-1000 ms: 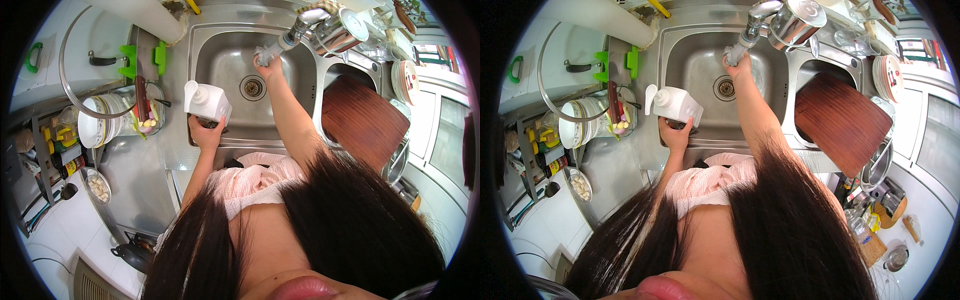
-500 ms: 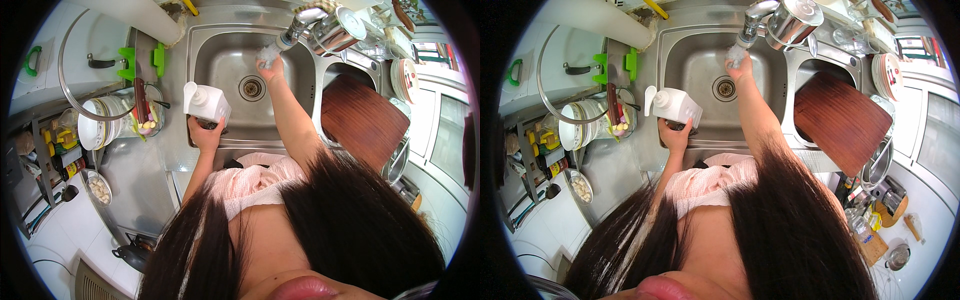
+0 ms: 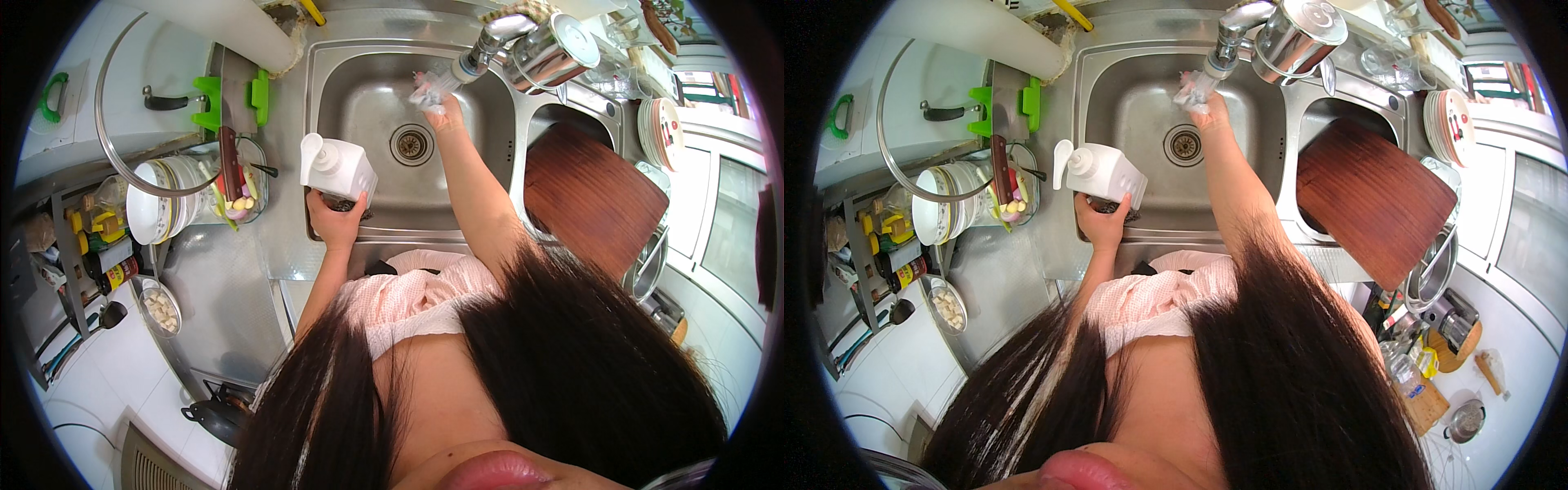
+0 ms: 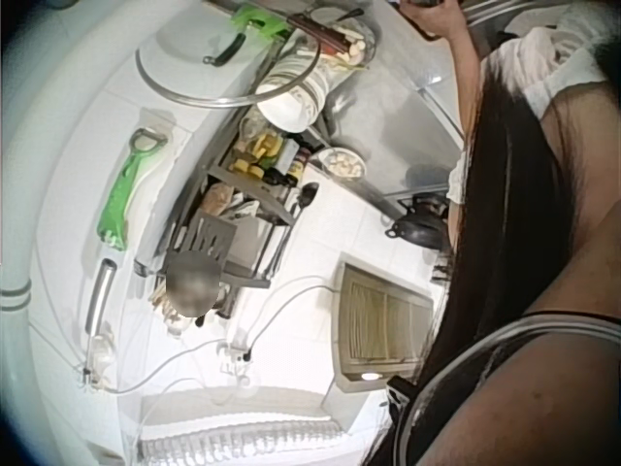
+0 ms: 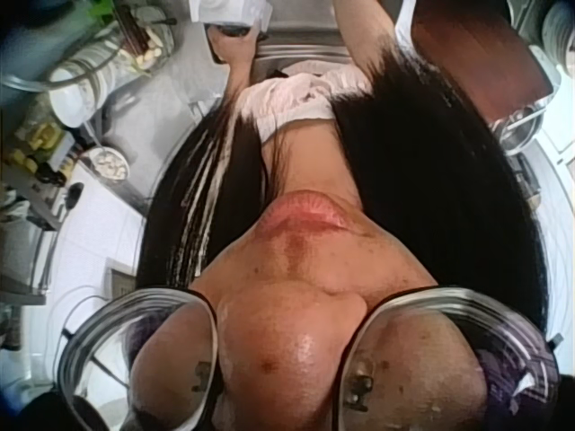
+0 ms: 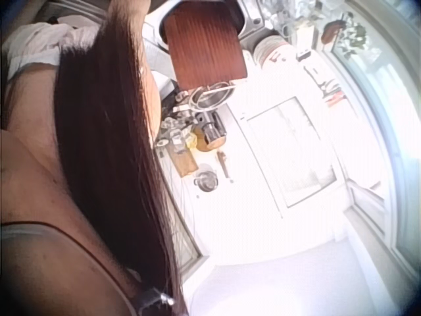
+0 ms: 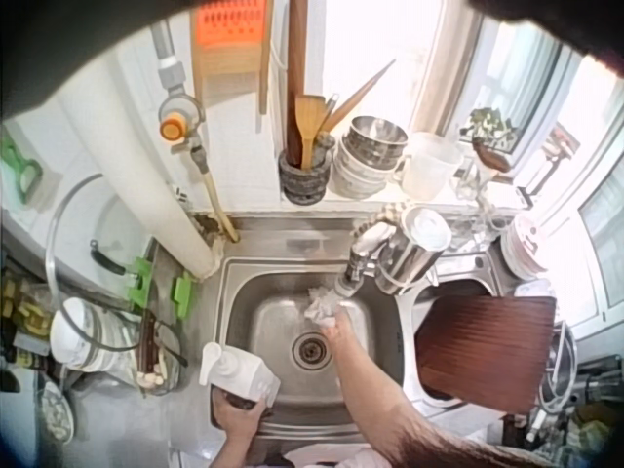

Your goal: The person cleans the kitchen countertop and sink area using a cloth and cleaning agent. They wipe the stainless steel surfaces around the stove and sink, then apply liquid cleaner to the sink and scrub it with a sponge before rinsing.

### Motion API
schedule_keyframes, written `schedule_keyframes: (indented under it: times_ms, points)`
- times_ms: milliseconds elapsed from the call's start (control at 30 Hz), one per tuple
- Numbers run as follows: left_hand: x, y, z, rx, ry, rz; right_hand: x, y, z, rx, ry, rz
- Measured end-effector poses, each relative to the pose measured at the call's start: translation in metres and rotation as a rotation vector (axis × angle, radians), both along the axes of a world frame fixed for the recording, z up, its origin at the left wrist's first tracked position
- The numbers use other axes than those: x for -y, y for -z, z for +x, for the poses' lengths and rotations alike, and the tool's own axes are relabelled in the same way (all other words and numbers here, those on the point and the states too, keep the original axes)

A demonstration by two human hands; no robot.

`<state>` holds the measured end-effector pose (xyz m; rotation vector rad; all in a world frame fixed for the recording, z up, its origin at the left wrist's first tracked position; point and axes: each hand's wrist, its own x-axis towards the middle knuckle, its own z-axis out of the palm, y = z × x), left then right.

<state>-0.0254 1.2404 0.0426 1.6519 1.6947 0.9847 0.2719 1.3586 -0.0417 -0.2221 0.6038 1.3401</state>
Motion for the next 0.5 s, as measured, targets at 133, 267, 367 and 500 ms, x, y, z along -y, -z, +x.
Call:
schedule_keyframes:
  times_ms: [133, 267, 367, 500]
  points:
    - [0.000, -0.004, 0.000, -0.022, 0.032, -0.001, 0.000, 0.029, 0.011, -0.052, -0.133, 0.061]
    - [0.000, -0.005, -0.001, -0.018, 0.015, -0.023, -0.009, 0.031, 0.004, 0.143, -0.176, -0.198]
    - [-0.001, -0.003, 0.000, -0.024, 0.009, -0.026, -0.013, 0.029, 0.009, 0.260, -0.226, -0.252]
    - [0.002, -0.001, -0.003, -0.047, 0.005, -0.007, -0.020, -0.006, -0.010, 0.532, -0.127, -0.529]
